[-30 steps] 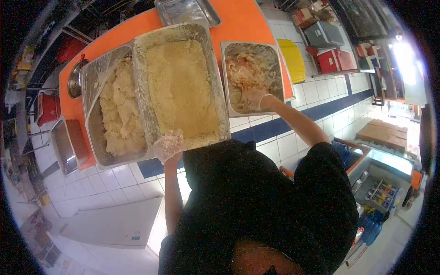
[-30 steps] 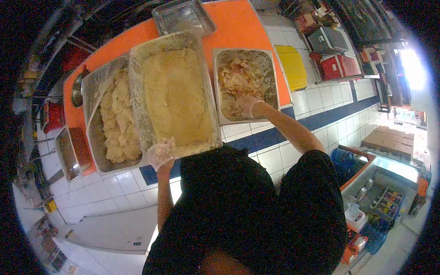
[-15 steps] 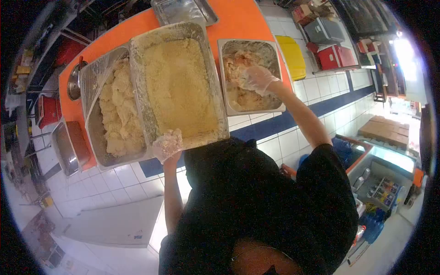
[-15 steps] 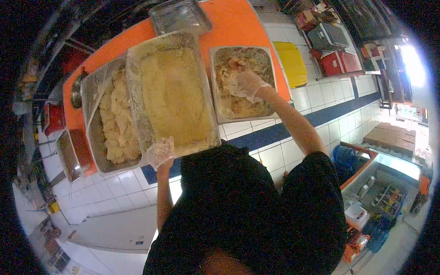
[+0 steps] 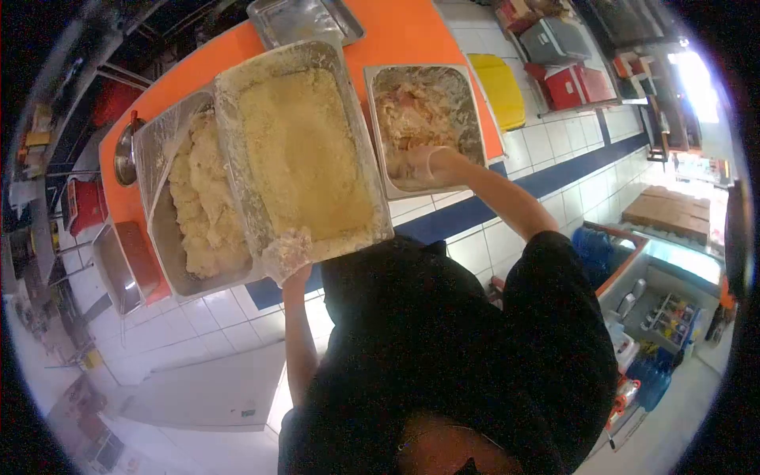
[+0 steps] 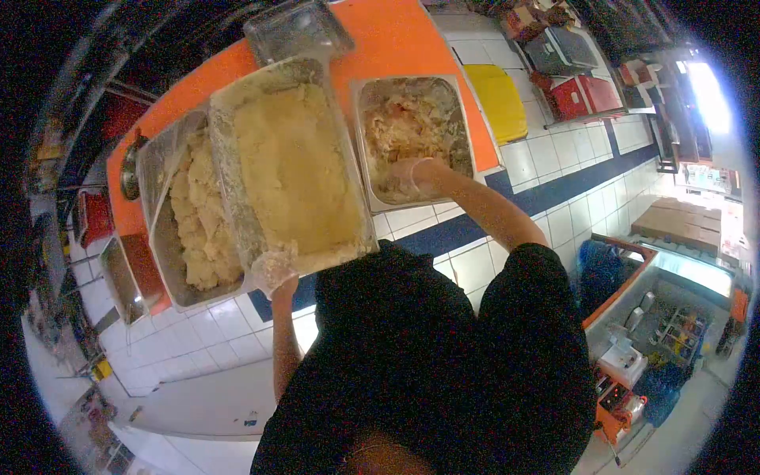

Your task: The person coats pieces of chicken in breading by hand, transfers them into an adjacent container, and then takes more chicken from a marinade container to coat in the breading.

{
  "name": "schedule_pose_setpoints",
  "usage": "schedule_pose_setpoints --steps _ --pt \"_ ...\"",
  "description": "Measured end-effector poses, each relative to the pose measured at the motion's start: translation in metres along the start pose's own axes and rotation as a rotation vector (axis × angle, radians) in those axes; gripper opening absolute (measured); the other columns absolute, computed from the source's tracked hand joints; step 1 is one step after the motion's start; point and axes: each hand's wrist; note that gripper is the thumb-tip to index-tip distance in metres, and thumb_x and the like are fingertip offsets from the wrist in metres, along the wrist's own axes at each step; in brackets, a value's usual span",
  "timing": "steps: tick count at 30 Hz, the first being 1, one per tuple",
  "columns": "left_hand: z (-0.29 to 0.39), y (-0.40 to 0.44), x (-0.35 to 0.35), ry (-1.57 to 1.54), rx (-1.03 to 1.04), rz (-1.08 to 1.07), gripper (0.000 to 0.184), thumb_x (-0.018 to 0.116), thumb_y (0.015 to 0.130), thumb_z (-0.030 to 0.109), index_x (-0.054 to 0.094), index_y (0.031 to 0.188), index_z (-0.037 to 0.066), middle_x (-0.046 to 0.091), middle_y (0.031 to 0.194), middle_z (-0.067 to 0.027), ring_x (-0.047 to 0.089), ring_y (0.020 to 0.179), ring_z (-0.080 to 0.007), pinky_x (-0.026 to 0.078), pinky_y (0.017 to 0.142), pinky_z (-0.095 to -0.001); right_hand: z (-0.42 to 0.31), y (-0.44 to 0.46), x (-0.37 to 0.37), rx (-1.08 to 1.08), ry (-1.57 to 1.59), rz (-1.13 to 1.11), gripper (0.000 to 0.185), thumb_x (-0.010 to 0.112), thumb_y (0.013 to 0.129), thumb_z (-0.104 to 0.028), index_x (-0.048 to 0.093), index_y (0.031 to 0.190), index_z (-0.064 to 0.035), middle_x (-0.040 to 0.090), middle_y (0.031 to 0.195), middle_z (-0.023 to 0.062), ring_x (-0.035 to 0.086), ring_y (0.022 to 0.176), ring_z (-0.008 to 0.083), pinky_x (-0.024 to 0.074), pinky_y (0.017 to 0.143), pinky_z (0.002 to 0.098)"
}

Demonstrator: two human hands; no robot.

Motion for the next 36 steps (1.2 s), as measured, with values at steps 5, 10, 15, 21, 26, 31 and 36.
schedule_pose_setpoints --steps 5,10,15,21,26,31,36 --pt "0.000 0.003 -0.005 -0.026 0.007 0.022 0.017 0.059 0.091 0.031 0.070 0.093 0.018 0.069 0.091 -0.0048 0.066 0.083 -0.0295 0.052 0.072 -0.0472 -0.013 0.005 -0.045 0.628 0.218 -0.344 0.043 0.051 0.098 -0.034 0.062 0.127 -0.0050 0.068 0.117 0.0178 0.065 0.107 0.0338 0.0499 0.095 0.0438" --pt "-0.003 -0.001 0.001 -0.038 0.018 0.114 0.016 0.060 0.090 0.031 0.069 0.091 0.018 0.069 0.092 -0.0042 0.067 0.083 -0.0295 0.053 0.072 -0.0474 -0.052 -0.001 -0.098 0.405 0.035 -0.369 0.042 0.055 0.096 -0.033 0.061 0.127 -0.0066 0.068 0.119 0.0169 0.065 0.108 0.0335 0.0496 0.097 0.0436" --pt "0.000 0.000 0.001 -0.036 0.016 0.059 0.021 0.058 0.092 0.033 0.070 0.095 0.016 0.068 0.095 -0.0083 0.066 0.087 -0.0315 0.053 0.075 -0.0458 -0.070 0.036 -0.106 0.328 -0.364 -0.210 0.037 0.058 0.094 -0.031 0.063 0.122 -0.0067 0.069 0.115 0.0158 0.067 0.106 0.0337 0.0498 0.099 0.0434" --pt "0.001 0.002 -0.007 -0.052 -0.064 -0.176 0.027 0.055 0.095 0.034 0.069 0.101 0.012 0.068 0.103 -0.0112 0.065 0.094 -0.0316 0.052 0.083 -0.0444 -0.012 0.044 -0.057 0.319 -0.378 -0.019 0.031 0.060 0.092 -0.022 0.066 0.115 -0.0034 0.069 0.113 0.0156 0.067 0.102 0.0282 0.0537 0.088 0.0418" --pt "-0.017 -0.019 0.043 -0.186 -0.131 -0.042 0.030 0.055 0.095 0.035 0.068 0.102 0.008 0.068 0.103 -0.0097 0.064 0.098 -0.0296 0.051 0.089 -0.0416 -0.006 0.017 0.003 0.144 -0.548 -0.233 0.028 0.062 0.091 -0.016 0.067 0.114 -0.0022 0.069 0.105 0.0155 0.068 0.093 0.0253 0.0543 0.085 0.0388" --pt "-0.008 -0.010 0.026 -0.078 -0.163 -0.194 0.030 0.059 0.093 0.037 0.069 0.106 0.011 0.069 0.106 -0.0077 0.064 0.103 -0.0298 0.049 0.095 -0.0458 -0.008 0.006 -0.007 0.214 -0.244 -0.293 0.031 0.062 0.091 -0.014 0.064 0.119 -0.0026 0.068 0.110 0.0155 0.066 0.099 0.0265 0.0529 0.089 0.0384" --pt "-0.009 -0.011 0.011 0.003 -0.064 -0.140 0.026 0.060 0.091 0.036 0.071 0.107 0.018 0.071 0.111 -0.0056 0.065 0.102 -0.0298 0.050 0.089 -0.0503 0.004 0.016 -0.018 0.306 -0.085 -0.343 0.035 0.062 0.091 -0.012 0.062 0.125 -0.0031 0.067 0.115 0.0156 0.064 0.105 0.0277 0.0516 0.093 0.0379"
Point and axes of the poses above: each hand's wrist, its own y-axis towards the middle knuckle, its own x-axis out of the palm, z = x × y
